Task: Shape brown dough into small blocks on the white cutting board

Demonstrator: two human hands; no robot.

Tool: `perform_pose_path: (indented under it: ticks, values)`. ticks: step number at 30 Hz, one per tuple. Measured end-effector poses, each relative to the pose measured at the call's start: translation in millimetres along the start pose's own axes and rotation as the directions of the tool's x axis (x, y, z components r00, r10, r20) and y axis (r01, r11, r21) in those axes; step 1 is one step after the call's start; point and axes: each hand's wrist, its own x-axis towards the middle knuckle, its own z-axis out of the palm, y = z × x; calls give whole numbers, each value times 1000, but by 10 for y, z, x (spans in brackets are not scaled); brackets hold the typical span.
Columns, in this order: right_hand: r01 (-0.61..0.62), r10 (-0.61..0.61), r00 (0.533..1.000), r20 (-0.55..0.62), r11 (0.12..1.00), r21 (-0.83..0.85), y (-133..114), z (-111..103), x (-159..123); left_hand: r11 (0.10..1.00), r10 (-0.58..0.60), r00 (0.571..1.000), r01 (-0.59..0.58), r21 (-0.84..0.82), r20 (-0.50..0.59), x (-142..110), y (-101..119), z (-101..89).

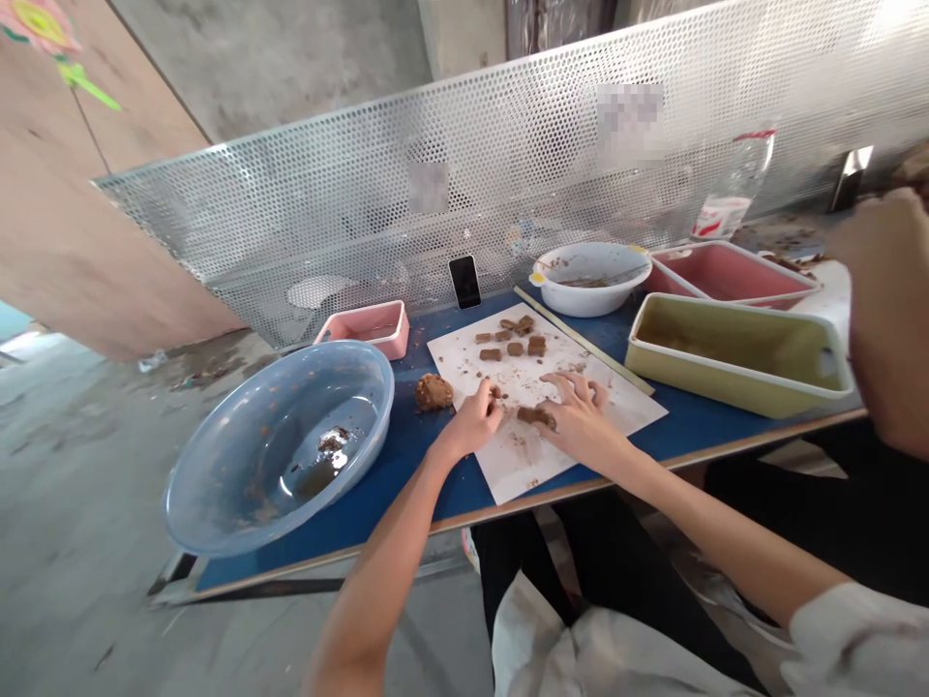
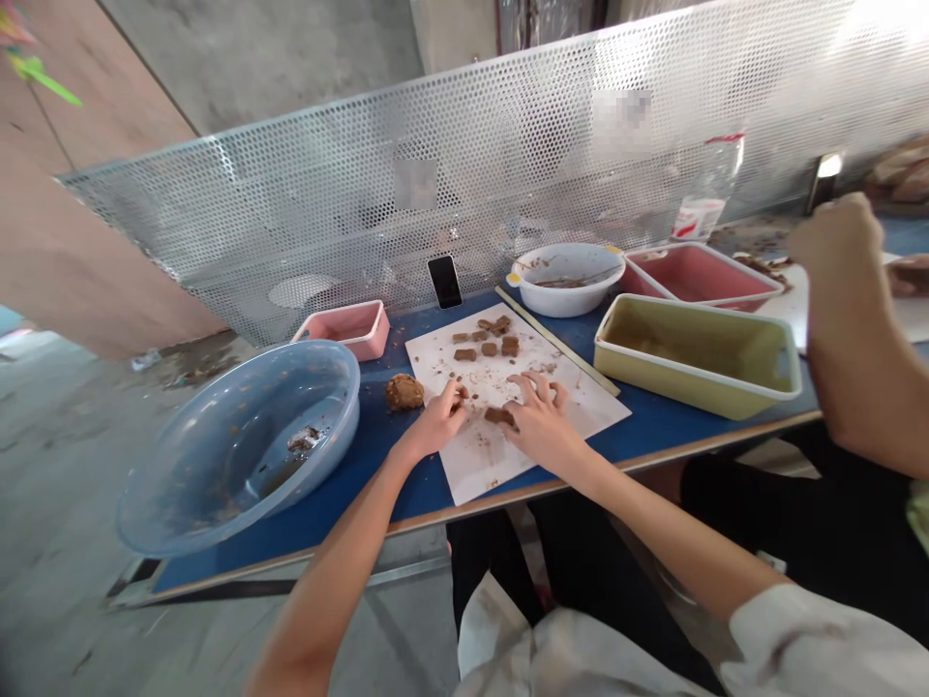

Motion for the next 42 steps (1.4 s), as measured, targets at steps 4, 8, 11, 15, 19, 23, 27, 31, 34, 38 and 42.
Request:
perform_pose_path:
  ticks: [4, 8, 11, 15, 19, 23, 27, 31, 34, 38, 42]
  values:
    - [88, -89, 996, -27, 996, -26, 31, -10, 24, 1000, 4, 1000, -5, 17, 16, 11, -8, -13]
    - [134, -134, 990, -51, 991, -12, 68, 19, 53, 999, 5, 1000, -6, 44, 17, 23, -13, -17]
    - [164, -164, 985, -45, 986, -3, 116, 52, 70, 998, -6, 999, 4, 56, 35, 20, 11, -27]
    - [200, -201, 979, -41, 979, -42, 192, 90, 85, 996, 1, 999, -6, 93, 52, 7, 51, -39]
    - [221, -224, 974, -40, 973, -64, 246, 79, 117, 993, 14, 998, -21, 120, 59, 8, 45, -31]
    - [258, -259, 965, -25, 965, -40, 296, 18, 180, 992, 30, 998, -37, 123, 63, 8, 43, -30]
    - [252, -252, 968, 1, 968, 9, 331, -22, 242, 995, 7, 998, -14, 101, 68, -8, 80, -53]
    - [265, -266, 964, 29, 964, 24, 310, -22, 291, 996, 3, 998, -8, 86, 65, -13, 90, -62]
    - [287, -288, 957, 17, 956, 53, 287, -14, 329, 997, 2, 998, -7, 81, 60, -4, 74, -57]
    - [322, -323, 946, -5, 944, 73, 286, 5, 371, 996, 5, 998, -10, 91, 56, 7, 58, -53]
    - [338, -339, 941, 2, 939, 66, 307, 54, 395, 994, 21, 999, -26, 109, 49, 11, 45, -49]
